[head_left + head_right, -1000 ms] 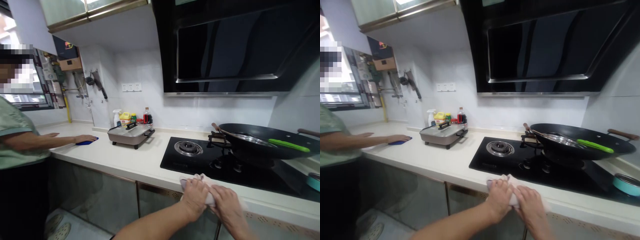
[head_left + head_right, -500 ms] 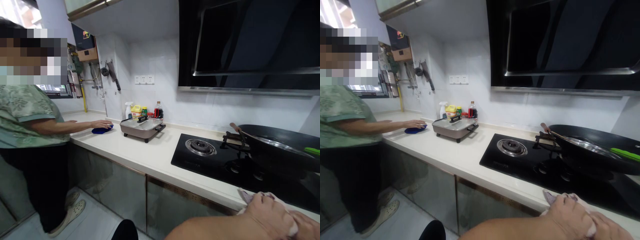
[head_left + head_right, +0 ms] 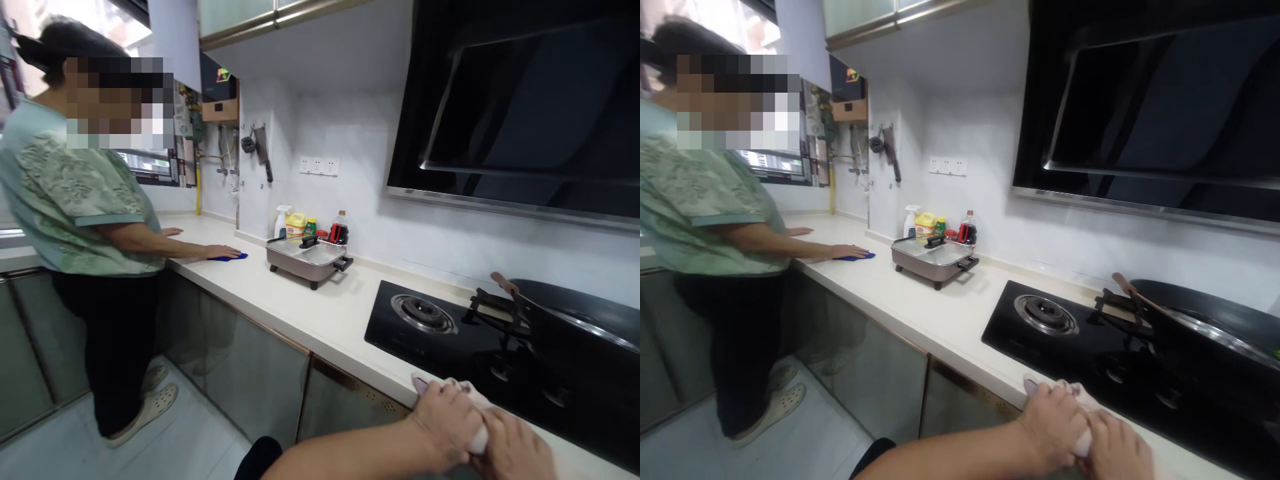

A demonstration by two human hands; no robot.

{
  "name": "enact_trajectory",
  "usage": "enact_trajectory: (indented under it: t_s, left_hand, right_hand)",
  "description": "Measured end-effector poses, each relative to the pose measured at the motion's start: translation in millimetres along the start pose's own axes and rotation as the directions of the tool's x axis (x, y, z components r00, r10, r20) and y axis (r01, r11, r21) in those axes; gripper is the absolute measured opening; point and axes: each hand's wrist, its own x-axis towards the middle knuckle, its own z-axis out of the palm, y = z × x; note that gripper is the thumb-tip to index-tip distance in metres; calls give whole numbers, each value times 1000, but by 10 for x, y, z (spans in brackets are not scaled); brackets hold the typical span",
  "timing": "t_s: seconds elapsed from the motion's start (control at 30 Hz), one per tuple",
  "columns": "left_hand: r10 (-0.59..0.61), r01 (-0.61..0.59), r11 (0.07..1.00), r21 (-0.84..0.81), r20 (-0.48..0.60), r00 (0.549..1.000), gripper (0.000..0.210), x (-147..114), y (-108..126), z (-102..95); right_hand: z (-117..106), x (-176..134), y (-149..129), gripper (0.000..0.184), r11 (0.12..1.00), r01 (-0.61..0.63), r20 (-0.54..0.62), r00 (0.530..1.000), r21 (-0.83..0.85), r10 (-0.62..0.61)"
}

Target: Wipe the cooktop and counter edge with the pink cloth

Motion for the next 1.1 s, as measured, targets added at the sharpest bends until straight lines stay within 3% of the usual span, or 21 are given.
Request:
enact_trajectory:
  t_s: [0.2, 0.3, 0.43, 0.57, 0.77, 0.9, 1.1]
  left_hand:
    - [-161, 179, 982, -65, 217, 963, 79, -970, -991, -283]
    - [-235, 270, 958, -95, 276, 932, 87, -1402, -1439, -403]
    - [-344, 373, 924, -82, 244, 907, 95, -1925, -1951, -467]
    - [-419, 432, 901, -40, 176, 891, 87, -2307, -2318, -506]
    - [-474, 479, 878, 2, 141, 869, 85, -2519, -2538, -536]
    - [-525, 525, 851, 27, 92, 846, 80, -2525, -2492, -522]
    - [-566, 562, 824, 81, 50, 823, 73, -2456, -2408, -589]
  right_hand:
    - [218, 934, -1233, 54, 990, 116, 30, 992, 83, -119]
    - [307, 1335, -1792, 56, 983, 157, 81, 983, 96, -165]
    - [330, 1786, -2434, 56, 966, 219, 181, 953, 140, -243]
    - [289, 2144, -2878, 58, 946, 239, 272, 916, 220, -295]
    - [355, 2359, -3173, 59, 943, 208, 307, 908, 262, -285]
    - [415, 2320, -3247, 35, 954, 185, 273, 930, 236, -247]
    - [501, 2220, -3275, 32, 956, 184, 172, 959, 227, -225]
